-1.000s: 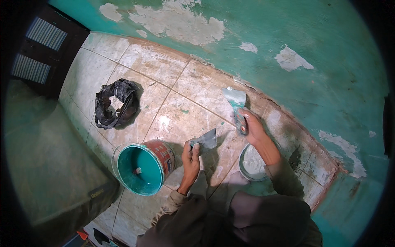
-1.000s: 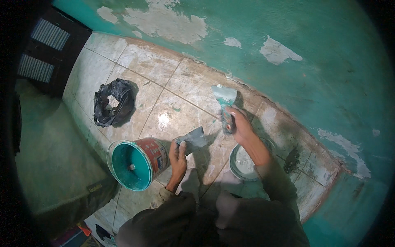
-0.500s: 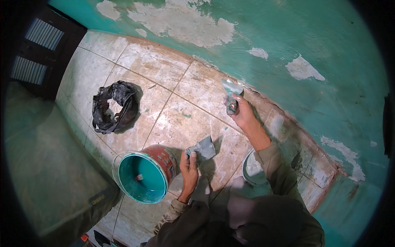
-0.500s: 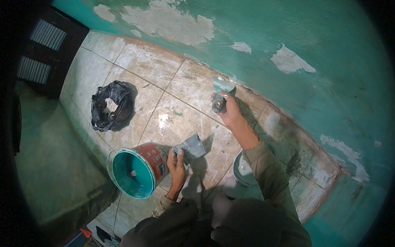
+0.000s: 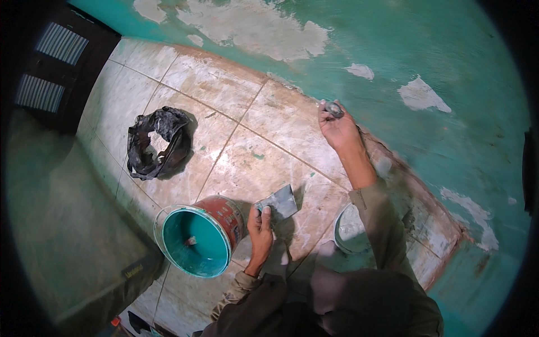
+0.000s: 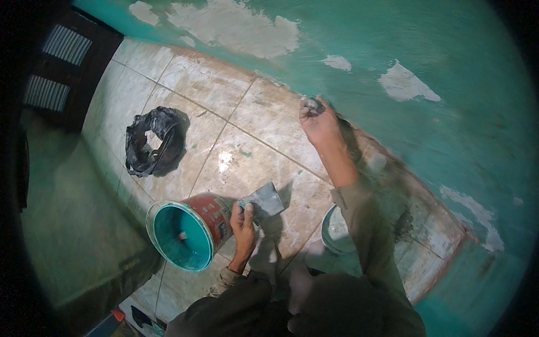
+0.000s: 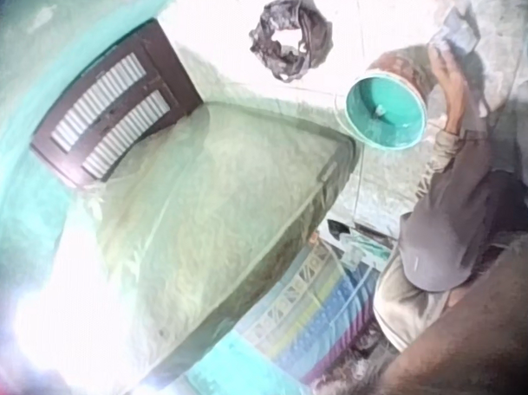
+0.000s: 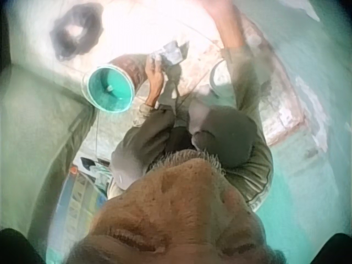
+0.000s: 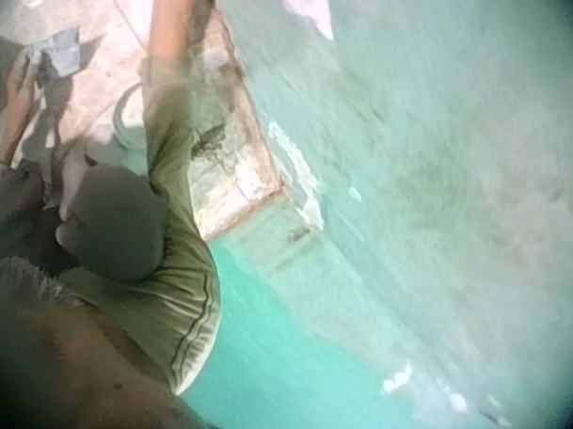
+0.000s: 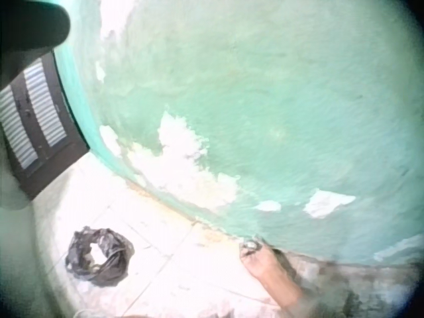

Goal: The person scoops white plaster from a bucket with a trowel and applies it to a green wall using a putty knife, smoothing the surface in sections. The person repeatedly transfers plaster between tools and spreads it along the lower wall area.

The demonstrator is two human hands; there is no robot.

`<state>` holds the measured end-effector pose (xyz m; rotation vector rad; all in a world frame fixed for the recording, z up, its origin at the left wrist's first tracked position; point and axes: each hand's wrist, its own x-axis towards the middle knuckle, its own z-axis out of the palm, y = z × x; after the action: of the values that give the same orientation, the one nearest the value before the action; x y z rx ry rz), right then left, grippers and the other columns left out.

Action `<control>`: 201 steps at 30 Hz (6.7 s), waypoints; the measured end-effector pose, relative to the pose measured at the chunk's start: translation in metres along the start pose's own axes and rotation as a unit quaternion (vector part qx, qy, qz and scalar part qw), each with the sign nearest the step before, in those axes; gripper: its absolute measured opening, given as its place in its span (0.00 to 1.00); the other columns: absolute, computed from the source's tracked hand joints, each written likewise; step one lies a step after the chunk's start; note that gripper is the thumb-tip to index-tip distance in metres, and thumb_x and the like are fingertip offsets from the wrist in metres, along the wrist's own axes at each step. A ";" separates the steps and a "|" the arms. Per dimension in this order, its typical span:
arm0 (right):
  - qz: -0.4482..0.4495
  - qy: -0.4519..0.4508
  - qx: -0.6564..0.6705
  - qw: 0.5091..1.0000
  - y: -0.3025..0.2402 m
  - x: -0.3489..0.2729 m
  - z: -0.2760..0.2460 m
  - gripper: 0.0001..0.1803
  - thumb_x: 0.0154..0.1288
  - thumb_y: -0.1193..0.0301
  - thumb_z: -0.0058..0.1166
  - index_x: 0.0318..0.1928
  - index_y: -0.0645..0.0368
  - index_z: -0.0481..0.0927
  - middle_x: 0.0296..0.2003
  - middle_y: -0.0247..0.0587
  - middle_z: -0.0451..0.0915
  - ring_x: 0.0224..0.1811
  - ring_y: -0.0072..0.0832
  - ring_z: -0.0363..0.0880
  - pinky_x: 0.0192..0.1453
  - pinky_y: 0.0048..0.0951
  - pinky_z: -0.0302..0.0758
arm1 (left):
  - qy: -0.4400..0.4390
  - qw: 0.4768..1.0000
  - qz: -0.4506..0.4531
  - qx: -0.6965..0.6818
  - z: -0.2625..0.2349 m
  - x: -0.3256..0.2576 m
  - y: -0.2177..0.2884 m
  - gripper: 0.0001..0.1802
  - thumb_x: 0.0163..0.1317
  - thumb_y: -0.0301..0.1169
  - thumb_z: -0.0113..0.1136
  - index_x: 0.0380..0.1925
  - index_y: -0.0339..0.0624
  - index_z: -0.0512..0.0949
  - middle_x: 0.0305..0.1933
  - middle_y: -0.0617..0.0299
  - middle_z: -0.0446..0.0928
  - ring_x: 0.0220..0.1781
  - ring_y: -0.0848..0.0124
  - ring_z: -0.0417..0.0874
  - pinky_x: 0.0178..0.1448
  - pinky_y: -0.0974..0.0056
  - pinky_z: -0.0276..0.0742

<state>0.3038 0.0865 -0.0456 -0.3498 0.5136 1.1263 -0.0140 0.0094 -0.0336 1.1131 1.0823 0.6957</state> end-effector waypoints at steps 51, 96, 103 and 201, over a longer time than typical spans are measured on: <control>-0.345 0.044 -0.847 0.401 -0.125 -0.146 -0.101 0.21 0.66 0.75 0.48 0.60 0.63 0.74 0.56 0.55 0.76 0.60 0.46 0.74 0.65 0.36 0.68 | -0.020 0.999 0.026 -0.024 0.016 -0.013 -0.009 0.12 0.73 0.35 0.50 0.47 0.38 0.73 0.40 0.68 0.74 0.40 0.80 0.70 0.47 0.72 0.66; -0.200 0.124 -0.958 0.161 -0.076 -0.355 -0.143 0.21 0.61 0.67 0.55 0.55 0.55 0.74 0.40 0.45 0.80 0.39 0.44 0.81 0.43 0.45 0.77 | -0.283 0.900 -0.255 -0.211 0.063 -0.035 -0.039 0.19 0.71 0.30 0.47 0.58 0.34 0.67 0.53 0.57 0.77 0.52 0.70 0.79 0.58 0.63 0.75; -0.234 0.061 -0.969 -0.057 -0.082 -0.350 -0.133 0.19 0.61 0.70 0.54 0.54 0.52 0.74 0.38 0.37 0.76 0.39 0.35 0.78 0.37 0.38 0.74 | -0.291 0.888 -0.272 -0.228 0.064 -0.033 -0.038 0.20 0.70 0.32 0.48 0.58 0.34 0.68 0.53 0.55 0.77 0.53 0.68 0.80 0.59 0.61 0.76; -0.205 0.142 -0.649 0.718 -0.041 -0.347 -0.115 0.17 0.67 0.73 0.51 0.55 0.63 0.76 0.34 0.35 0.79 0.31 0.18 0.73 0.35 0.21 0.70 | -0.157 0.926 -0.226 -0.258 0.086 0.008 0.007 0.18 0.68 0.34 0.53 0.55 0.40 0.69 0.52 0.61 0.77 0.52 0.69 0.79 0.57 0.60 0.75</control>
<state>0.2016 -0.2527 0.0516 -1.8058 -0.2104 0.8208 0.0701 -0.0116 -0.0244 0.4693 0.7721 0.3793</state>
